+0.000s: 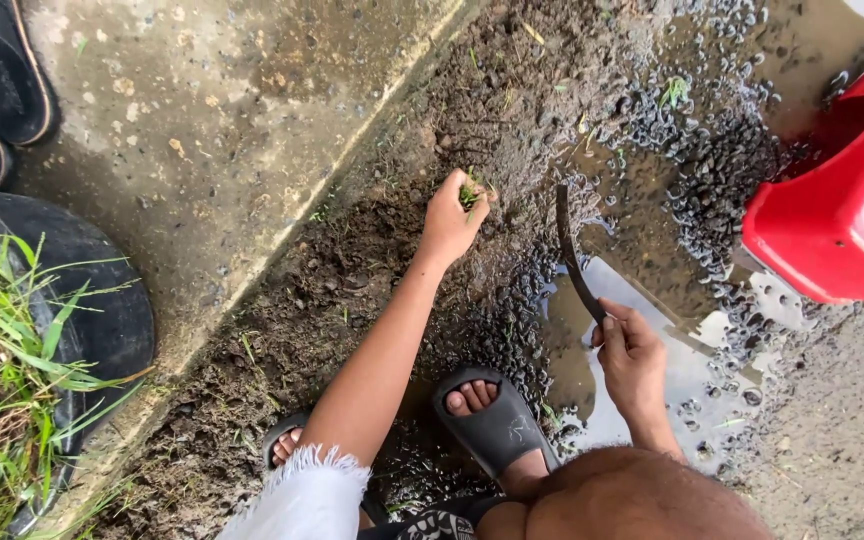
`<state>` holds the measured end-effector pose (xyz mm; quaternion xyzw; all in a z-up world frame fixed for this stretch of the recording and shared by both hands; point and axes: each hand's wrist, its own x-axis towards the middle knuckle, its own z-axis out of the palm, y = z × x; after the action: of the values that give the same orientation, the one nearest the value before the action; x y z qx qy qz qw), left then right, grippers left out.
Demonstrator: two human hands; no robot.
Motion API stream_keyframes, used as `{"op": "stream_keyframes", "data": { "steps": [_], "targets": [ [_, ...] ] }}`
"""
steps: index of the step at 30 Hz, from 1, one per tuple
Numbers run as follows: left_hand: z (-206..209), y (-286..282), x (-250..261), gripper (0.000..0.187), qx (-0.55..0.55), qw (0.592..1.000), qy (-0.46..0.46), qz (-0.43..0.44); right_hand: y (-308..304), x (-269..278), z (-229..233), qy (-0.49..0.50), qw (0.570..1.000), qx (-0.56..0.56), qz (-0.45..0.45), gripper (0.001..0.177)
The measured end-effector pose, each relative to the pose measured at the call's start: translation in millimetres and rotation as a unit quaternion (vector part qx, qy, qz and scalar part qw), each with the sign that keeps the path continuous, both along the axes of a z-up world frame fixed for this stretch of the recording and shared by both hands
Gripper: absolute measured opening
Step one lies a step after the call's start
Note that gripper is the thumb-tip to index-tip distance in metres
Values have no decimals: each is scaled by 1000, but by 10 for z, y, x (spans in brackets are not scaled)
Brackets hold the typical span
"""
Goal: Pulling weeds from muddy ground using a small stick to loosen the soil
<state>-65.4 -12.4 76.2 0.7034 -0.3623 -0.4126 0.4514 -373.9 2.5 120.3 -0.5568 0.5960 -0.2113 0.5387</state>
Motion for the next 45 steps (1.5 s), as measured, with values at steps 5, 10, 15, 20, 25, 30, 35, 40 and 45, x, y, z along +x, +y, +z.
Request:
{"op": "stream_keyframes", "data": {
  "steps": [5, 10, 15, 20, 25, 30, 35, 40, 45],
  "targets": [
    [-84, 41, -11, 23, 64, 995, 58, 46, -30, 51, 97, 51, 998, 18, 30, 27],
    [-141, 263, 44, 44, 85, 987, 110, 85, -132, 205, 401, 131, 986, 27, 101, 29],
    [391, 340, -2, 70, 65, 935, 309, 159, -187, 339, 616, 222, 963, -42, 144, 30],
    [-307, 282, -271, 50, 95, 949, 274, 120, -63, 101, 512, 209, 971, -52, 99, 31],
    [-237, 197, -538, 22, 90, 946, 295, 101, -20, -203, 377, 212, 976, -36, 31, 32],
    [-110, 152, -580, 25, 117, 961, 246, 48, -642, -543, 99, 261, 957, -124, 38, 28],
    [-151, 79, -578, 38, 138, 964, 219, 65, -1666, -472, -58, 319, 932, -162, 59, 28],
    [-214, -54, -471, 33, 148, 970, 188, 34, -2133, -286, -382, 391, 904, -149, 91, 30],
    [78, -407, -320, 33, 129, 989, 71, -21, -1894, -507, -534, 352, 896, -207, 175, 25]
  ]
}}
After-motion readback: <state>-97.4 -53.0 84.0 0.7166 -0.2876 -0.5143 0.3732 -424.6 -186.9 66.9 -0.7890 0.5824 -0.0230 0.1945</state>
